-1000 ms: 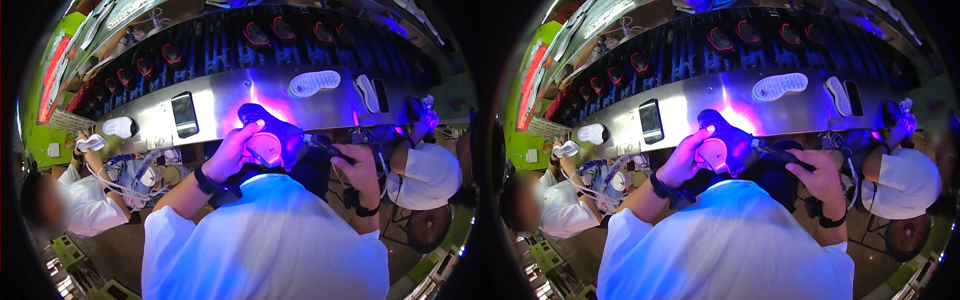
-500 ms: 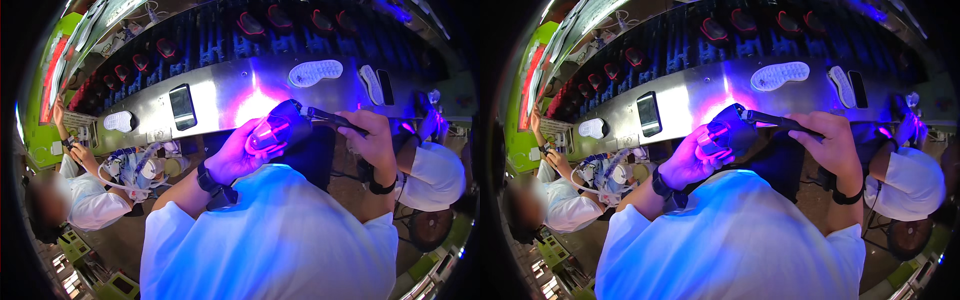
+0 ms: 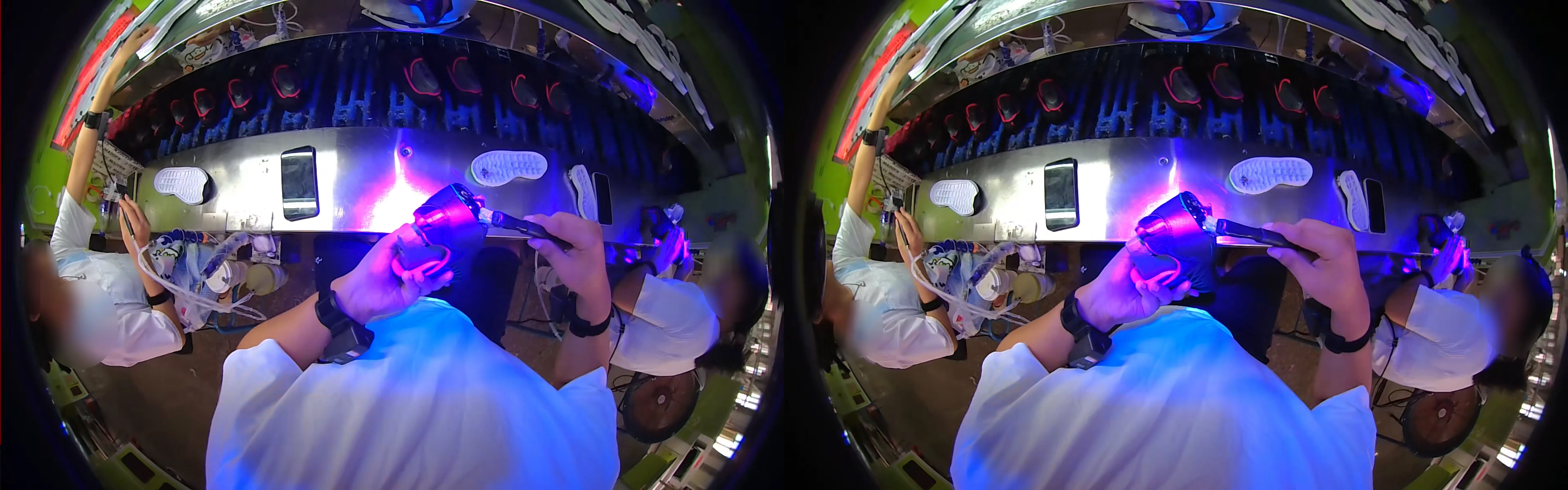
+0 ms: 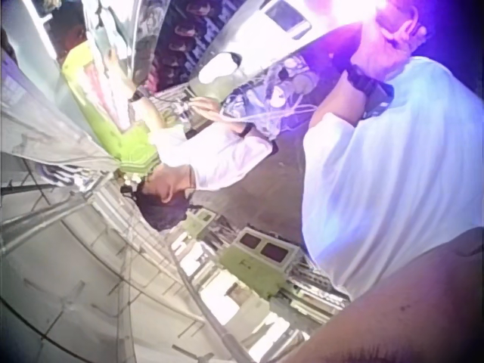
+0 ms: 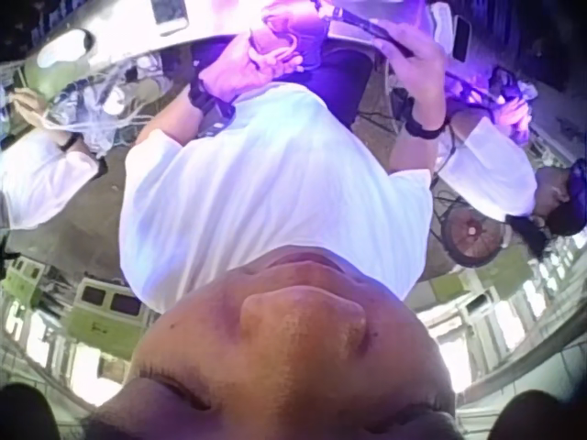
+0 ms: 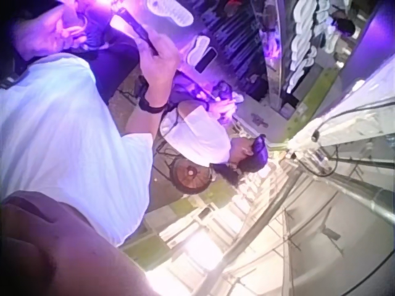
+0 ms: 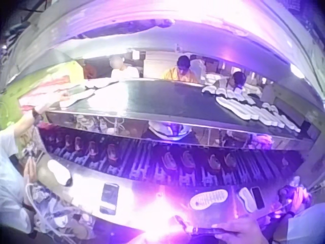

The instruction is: Applying adhesive to shoe components and assembling them on a factory production line.

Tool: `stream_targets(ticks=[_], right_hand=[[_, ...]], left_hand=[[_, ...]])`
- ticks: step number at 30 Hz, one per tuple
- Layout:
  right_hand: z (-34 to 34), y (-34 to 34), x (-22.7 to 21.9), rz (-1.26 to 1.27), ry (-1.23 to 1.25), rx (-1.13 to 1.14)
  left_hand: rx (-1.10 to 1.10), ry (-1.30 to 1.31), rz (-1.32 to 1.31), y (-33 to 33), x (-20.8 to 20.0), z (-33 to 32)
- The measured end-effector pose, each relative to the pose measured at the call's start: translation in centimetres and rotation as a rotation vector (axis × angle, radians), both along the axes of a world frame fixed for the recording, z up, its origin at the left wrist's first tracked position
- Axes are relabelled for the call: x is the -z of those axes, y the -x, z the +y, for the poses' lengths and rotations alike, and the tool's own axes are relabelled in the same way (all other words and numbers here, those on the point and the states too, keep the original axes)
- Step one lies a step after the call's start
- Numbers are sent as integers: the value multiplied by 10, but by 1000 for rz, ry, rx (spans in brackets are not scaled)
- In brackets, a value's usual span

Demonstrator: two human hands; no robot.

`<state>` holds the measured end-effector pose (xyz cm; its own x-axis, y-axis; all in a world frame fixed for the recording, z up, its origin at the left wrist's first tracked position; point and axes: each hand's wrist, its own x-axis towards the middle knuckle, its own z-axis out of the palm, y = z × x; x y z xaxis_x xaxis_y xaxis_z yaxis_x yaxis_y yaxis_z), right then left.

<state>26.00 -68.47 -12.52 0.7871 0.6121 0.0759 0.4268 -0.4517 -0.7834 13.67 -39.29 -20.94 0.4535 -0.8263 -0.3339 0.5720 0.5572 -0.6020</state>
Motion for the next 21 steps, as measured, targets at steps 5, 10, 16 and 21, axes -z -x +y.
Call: stream_targets(ticks=[5,10,16,21], right_hand=[[14,0,24,32,-85,-40],[25,19,49,73,-158,-19],[9,56,94,105,-361,127],[11,22,103,242,32,306]], left_hand=[[-102,166,58,15,1,-1],[-137,211,114,24,-2,2],[-61,105,-156,14,-4,3],[-20,-753,-754,-38,16,13]])
